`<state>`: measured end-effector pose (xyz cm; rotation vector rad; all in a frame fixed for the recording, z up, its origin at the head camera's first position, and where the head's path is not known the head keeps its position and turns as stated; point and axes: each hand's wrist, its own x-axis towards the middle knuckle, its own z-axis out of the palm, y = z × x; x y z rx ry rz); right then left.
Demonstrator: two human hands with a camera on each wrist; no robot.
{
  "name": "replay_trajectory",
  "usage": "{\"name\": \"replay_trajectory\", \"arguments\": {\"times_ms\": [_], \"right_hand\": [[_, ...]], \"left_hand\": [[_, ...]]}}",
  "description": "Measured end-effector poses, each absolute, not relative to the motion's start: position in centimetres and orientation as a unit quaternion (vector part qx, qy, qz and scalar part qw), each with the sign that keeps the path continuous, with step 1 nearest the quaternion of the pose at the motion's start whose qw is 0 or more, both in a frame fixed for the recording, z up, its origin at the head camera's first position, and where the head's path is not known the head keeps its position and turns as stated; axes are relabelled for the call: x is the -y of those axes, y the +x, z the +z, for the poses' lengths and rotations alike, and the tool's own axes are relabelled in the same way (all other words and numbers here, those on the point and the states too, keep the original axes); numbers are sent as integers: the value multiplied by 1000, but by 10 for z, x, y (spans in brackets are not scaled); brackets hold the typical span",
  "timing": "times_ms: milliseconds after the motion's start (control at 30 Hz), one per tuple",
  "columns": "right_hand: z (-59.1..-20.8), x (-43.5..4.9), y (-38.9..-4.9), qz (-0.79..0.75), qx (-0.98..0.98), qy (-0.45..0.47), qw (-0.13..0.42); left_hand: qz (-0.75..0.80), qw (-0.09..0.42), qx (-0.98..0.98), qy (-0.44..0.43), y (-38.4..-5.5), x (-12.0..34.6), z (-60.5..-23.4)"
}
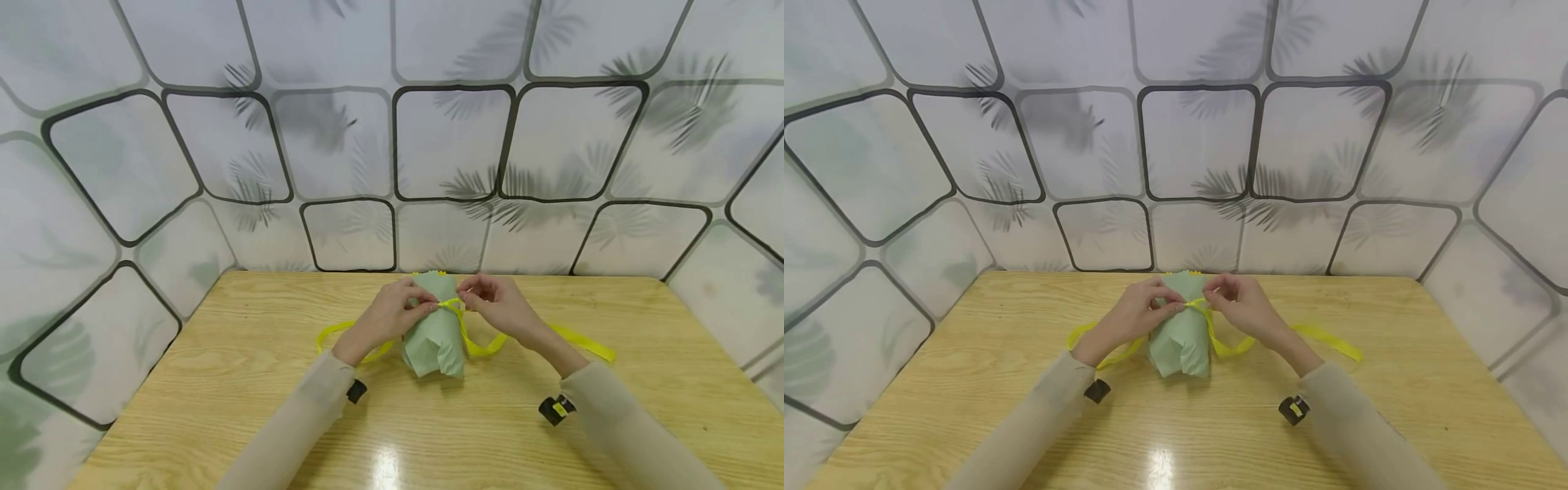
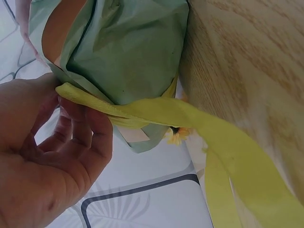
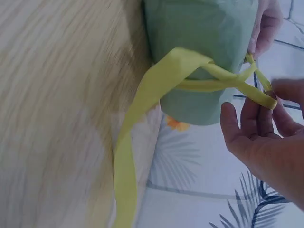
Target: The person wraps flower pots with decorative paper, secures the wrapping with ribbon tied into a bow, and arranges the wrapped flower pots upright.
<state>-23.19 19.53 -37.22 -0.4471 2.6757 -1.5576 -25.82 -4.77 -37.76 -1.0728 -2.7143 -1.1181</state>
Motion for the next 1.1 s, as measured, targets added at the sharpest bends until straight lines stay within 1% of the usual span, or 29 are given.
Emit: {"name": "replay_trajectory", "arguments": {"times_ms": [100, 267, 333, 433, 567, 700, 767, 867, 1100], "right_hand": [[-373, -198, -229, -428, -887, -174, -17], [-376, -203, -223, -308, -921, -217, -99], [-378, -205, -221, -282, -926, -222, -122], [-378, -207, -218, -269, -927, -223, -140], [-375, -208, -215, -292, -922, -215, -135], [-371, -211, -214, -341, -916, -183, -110], [-370, -213, -213, -367, -911, -167, -91], [-371, -215, -213, -382, -908, -154, -78], [-377, -221, -210, -347, -924, -133, -94]], "left_hand": [[-363, 4, 867, -341, -258, 48, -378], [-363, 3, 867, -340, -257, 49, -378], [-361, 1, 868, -341, -257, 50, -377], [-360, -4, 866, -347, -256, 53, -376], [-359, -19, 865, -351, -254, 62, -375], [-374, -31, 861, -343, -252, 72, -376], [-383, -34, 859, -339, -251, 76, -376], [-387, -32, 857, -338, -252, 81, -377], [-364, -41, 868, -334, -251, 84, -378]]}}
